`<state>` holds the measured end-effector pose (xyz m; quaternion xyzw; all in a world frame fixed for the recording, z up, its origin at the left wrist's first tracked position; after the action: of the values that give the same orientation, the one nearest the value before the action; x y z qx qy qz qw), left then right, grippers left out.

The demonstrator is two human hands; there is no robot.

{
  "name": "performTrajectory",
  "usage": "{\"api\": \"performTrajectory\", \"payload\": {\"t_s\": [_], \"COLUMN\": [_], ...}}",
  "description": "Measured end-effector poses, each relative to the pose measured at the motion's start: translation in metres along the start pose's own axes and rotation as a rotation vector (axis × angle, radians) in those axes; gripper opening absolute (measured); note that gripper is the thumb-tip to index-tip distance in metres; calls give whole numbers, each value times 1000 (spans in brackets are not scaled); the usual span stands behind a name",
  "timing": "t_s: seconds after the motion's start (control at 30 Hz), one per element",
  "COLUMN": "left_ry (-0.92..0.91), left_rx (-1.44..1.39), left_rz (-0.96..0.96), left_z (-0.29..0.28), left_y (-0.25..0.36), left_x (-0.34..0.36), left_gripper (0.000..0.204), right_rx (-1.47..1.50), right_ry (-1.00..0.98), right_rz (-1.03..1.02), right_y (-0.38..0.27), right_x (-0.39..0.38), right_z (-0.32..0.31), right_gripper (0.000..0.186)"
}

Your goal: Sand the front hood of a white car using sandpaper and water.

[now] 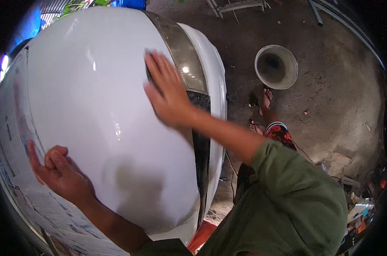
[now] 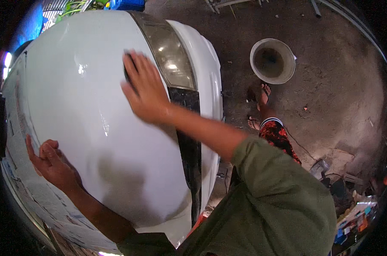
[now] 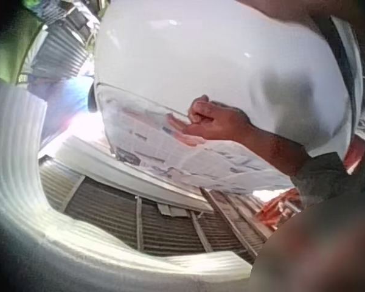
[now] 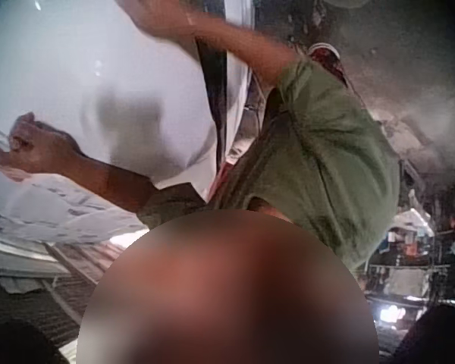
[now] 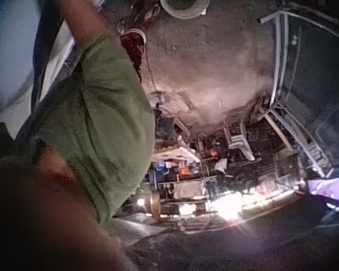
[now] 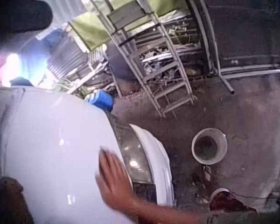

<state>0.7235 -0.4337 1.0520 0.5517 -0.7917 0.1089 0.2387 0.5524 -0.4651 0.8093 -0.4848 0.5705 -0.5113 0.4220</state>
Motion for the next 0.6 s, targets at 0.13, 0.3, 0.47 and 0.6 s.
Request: {"api": "performTrajectory", "payload": {"t_s": [0.13, 0.3, 0.47, 0.6], "left_ry": [-1, 46, -16, 25], "left_rx": [32, -49, 65, 38], "left_rz": [123, 63, 207, 140], "left_z": [0, -7, 0, -2], "left_y": [1, -8, 3, 0], "left_x": [0, -3, -1, -1], "left_gripper": [45, 50, 53, 52], "right_rx": [36, 14, 40, 21], "right_ry": [33, -122, -7, 57], "right_rz": [-4, -159, 39, 58], "right_y": [16, 59, 31, 39], "right_x": [-46, -217, -17, -112], "right_z": [5, 55, 3, 25], "right_gripper": [64, 78, 67, 70]}}
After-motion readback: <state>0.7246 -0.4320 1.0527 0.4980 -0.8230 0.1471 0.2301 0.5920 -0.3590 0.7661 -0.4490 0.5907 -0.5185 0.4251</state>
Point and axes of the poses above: each hand's wrist, its own x-axis towards the middle knuckle, its own z-axis out of the palm, y = z × x, the point moved 9 cm from there along x, towards the middle knuckle, and after that the axes turned 13 degrees about z, right-handed, at the moved point
